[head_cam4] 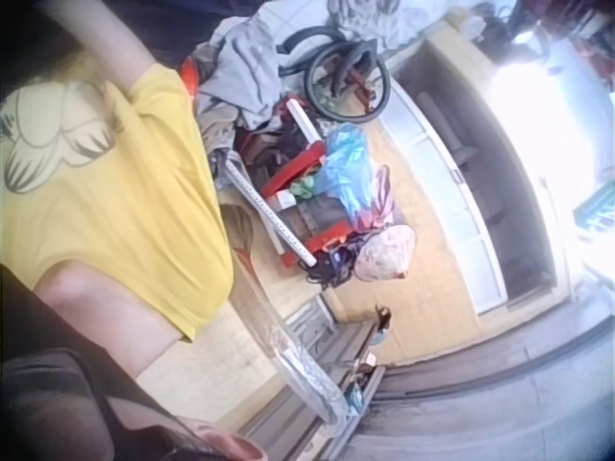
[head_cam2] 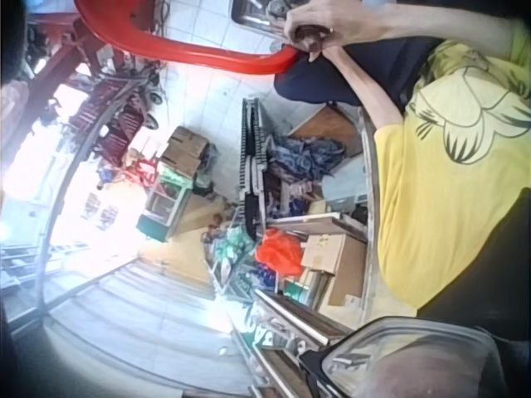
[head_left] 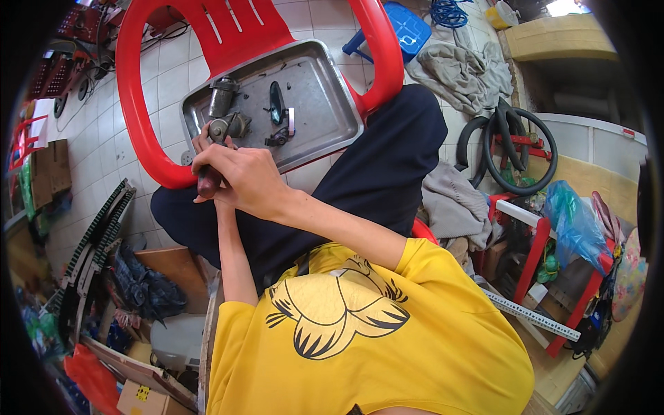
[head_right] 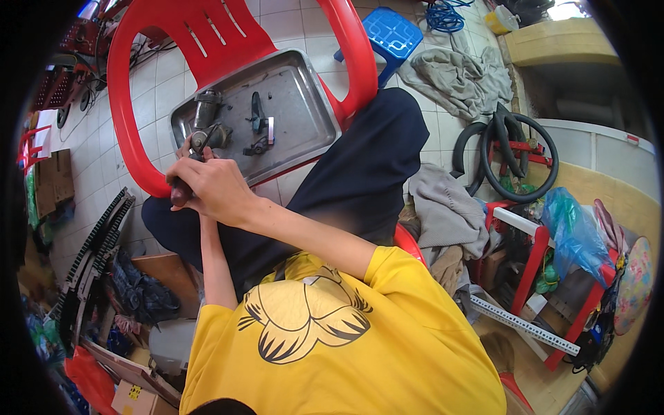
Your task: The person disassembles a motorcycle mirror and other mechanical components using a screwdriver, removing small screws and separating the mirror housing from the bracket on a metal tray.
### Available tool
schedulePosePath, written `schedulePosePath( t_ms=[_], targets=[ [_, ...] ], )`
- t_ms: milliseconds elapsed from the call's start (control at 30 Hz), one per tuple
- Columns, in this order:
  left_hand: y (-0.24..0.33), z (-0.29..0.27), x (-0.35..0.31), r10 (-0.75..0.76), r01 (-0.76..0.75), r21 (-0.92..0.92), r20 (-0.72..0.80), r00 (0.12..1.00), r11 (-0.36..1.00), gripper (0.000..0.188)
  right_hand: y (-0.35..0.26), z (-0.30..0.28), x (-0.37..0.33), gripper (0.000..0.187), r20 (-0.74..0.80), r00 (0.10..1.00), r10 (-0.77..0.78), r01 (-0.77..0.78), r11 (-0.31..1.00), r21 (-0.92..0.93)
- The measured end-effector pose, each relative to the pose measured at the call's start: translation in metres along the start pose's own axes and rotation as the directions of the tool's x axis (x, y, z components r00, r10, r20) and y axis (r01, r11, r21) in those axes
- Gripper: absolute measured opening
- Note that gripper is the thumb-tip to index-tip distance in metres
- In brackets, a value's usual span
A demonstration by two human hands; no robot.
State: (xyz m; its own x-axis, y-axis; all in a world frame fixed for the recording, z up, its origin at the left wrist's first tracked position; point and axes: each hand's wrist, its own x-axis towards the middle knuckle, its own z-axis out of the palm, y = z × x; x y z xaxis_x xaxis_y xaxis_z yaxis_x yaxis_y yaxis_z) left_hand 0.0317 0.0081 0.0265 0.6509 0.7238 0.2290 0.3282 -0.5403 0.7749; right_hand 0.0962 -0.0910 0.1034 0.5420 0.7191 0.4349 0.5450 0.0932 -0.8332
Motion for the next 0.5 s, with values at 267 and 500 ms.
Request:
schedulePosePath(
  t_ms=[267,500],
  targets=[
    [-0.023,0.006,-0.005,-0.004,0.011,-0.155,0.046,0.999,0.988,0.048,-0.010,-0.004,0.000,0.048,-0.032,0.999,0.027,-0.028,0.999,-0.043],
    [-0.009,0.002,0.000,0.038,-0.039,0.009,0.051,0.998,0.999,0.045,-0.007,-0.006,0.001,0.045,0.010,0.999,0.043,-0.043,0.999,0.007]
  ],
)
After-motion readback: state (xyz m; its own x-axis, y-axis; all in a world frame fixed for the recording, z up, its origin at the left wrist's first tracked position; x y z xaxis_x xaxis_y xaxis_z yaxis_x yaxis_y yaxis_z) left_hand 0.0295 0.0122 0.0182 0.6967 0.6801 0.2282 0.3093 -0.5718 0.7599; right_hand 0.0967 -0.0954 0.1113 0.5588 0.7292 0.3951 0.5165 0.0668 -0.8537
